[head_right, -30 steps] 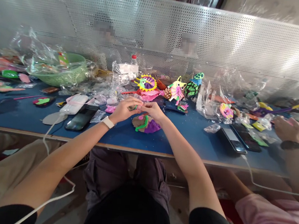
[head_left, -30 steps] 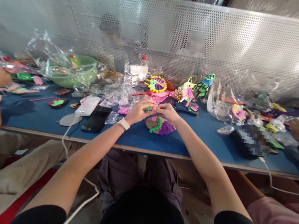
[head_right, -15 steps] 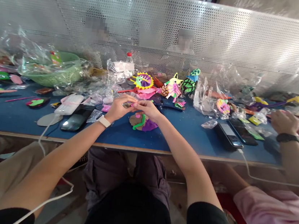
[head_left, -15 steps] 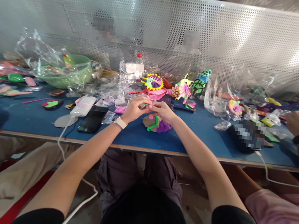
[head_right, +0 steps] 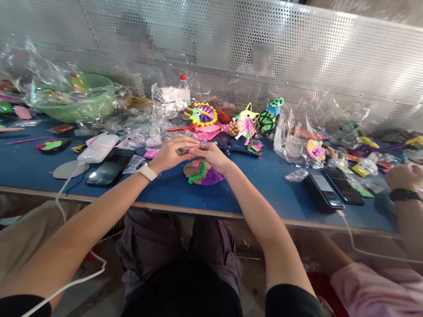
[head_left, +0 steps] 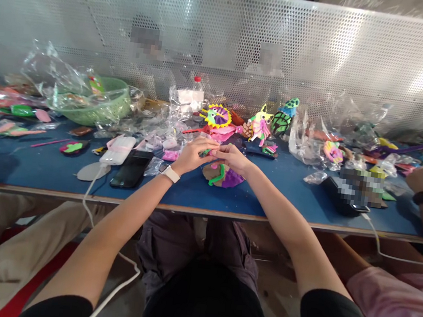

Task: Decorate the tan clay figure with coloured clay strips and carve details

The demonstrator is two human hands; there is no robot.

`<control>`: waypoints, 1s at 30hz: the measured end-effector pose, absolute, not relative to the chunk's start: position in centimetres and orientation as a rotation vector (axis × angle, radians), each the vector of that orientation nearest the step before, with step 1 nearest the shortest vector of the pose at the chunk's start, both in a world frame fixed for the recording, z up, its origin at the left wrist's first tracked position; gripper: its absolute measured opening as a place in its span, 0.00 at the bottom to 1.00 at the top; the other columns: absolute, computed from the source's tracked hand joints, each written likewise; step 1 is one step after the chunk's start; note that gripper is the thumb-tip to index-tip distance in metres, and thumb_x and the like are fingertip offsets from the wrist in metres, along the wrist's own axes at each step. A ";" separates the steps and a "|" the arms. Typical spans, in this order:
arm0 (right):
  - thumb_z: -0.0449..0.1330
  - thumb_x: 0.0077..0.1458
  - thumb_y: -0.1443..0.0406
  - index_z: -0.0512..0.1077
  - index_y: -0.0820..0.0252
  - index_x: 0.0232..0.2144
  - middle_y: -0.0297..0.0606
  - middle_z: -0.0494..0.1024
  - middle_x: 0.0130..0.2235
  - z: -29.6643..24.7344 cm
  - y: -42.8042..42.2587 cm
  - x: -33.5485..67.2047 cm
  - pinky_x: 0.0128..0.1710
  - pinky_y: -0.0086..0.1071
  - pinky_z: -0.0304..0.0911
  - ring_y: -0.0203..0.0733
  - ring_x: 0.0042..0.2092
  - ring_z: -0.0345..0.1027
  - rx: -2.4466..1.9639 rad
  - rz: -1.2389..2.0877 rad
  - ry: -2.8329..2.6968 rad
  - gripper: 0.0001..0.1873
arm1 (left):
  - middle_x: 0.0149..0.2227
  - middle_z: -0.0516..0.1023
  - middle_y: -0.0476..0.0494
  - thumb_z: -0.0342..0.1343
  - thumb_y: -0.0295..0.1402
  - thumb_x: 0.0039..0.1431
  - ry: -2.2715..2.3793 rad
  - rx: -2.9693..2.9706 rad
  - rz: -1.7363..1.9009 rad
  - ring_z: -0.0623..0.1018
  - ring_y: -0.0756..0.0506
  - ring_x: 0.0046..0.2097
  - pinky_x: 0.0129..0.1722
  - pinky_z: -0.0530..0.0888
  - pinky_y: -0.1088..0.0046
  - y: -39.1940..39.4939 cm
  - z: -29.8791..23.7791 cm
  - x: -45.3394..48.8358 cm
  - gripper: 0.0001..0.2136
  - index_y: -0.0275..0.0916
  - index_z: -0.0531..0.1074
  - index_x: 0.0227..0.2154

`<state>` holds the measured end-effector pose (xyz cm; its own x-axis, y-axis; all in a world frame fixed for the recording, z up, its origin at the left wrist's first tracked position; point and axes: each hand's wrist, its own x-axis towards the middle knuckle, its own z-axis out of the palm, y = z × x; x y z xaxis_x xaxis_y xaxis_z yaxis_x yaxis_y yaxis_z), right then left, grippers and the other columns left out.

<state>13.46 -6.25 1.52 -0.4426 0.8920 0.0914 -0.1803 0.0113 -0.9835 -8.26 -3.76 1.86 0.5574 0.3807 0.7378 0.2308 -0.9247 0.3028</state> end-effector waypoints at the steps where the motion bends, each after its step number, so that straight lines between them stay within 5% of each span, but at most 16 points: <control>1: 0.88 0.43 0.50 0.87 0.62 0.34 0.42 0.91 0.36 1.6 -6.2 13.5 0.38 0.32 0.83 0.42 0.37 0.85 -0.775 1.566 -1.433 0.26 | 0.52 0.90 0.36 0.62 0.56 0.76 0.512 2.623 1.299 0.87 0.36 0.57 0.62 0.81 0.51 -3.8 1.9 -8.2 0.21 0.43 0.87 0.47; 5: 0.89 0.40 0.49 0.87 0.61 0.32 0.40 0.90 0.35 1.6 -6.2 13.5 0.38 0.30 0.82 0.40 0.37 0.84 -0.764 1.580 -1.400 0.27 | 0.46 0.90 0.37 0.61 0.56 0.77 0.580 2.600 1.386 0.87 0.38 0.52 0.56 0.83 0.54 -3.9 1.8 -8.1 0.21 0.42 0.86 0.43; 9: 0.90 0.37 0.51 0.87 0.62 0.32 0.38 0.89 0.34 1.5 -6.0 13.6 0.41 0.29 0.82 0.37 0.35 0.83 -0.752 1.575 -1.343 0.27 | 0.53 0.90 0.34 0.61 0.59 0.75 0.522 2.645 1.337 0.86 0.36 0.57 0.61 0.82 0.51 -3.7 1.8 -8.2 0.24 0.42 0.86 0.48; 25: 0.89 0.45 0.57 0.87 0.62 0.35 0.39 0.90 0.35 1.4 -6.2 13.7 0.42 0.30 0.83 0.39 0.38 0.86 -0.794 1.651 -1.357 0.22 | 0.49 0.89 0.37 0.61 0.57 0.76 0.526 2.628 1.287 0.86 0.37 0.55 0.62 0.81 0.51 -3.8 1.9 -8.4 0.22 0.43 0.86 0.45; 30: 0.91 0.35 0.51 0.88 0.64 0.34 0.41 0.91 0.35 1.8 -6.0 14.6 0.44 0.32 0.84 0.41 0.36 0.86 -0.772 1.654 -1.392 0.30 | 0.58 0.88 0.34 0.60 0.56 0.77 0.423 2.671 1.199 0.83 0.35 0.64 0.68 0.78 0.46 -3.6 1.9 -8.3 0.22 0.44 0.86 0.52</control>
<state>14.60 -5.96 1.76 -0.4749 0.8786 0.0513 -0.2002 -0.0511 -0.9784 -8.34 -3.61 1.87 0.6336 0.3299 0.6998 0.1824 -0.9427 0.2793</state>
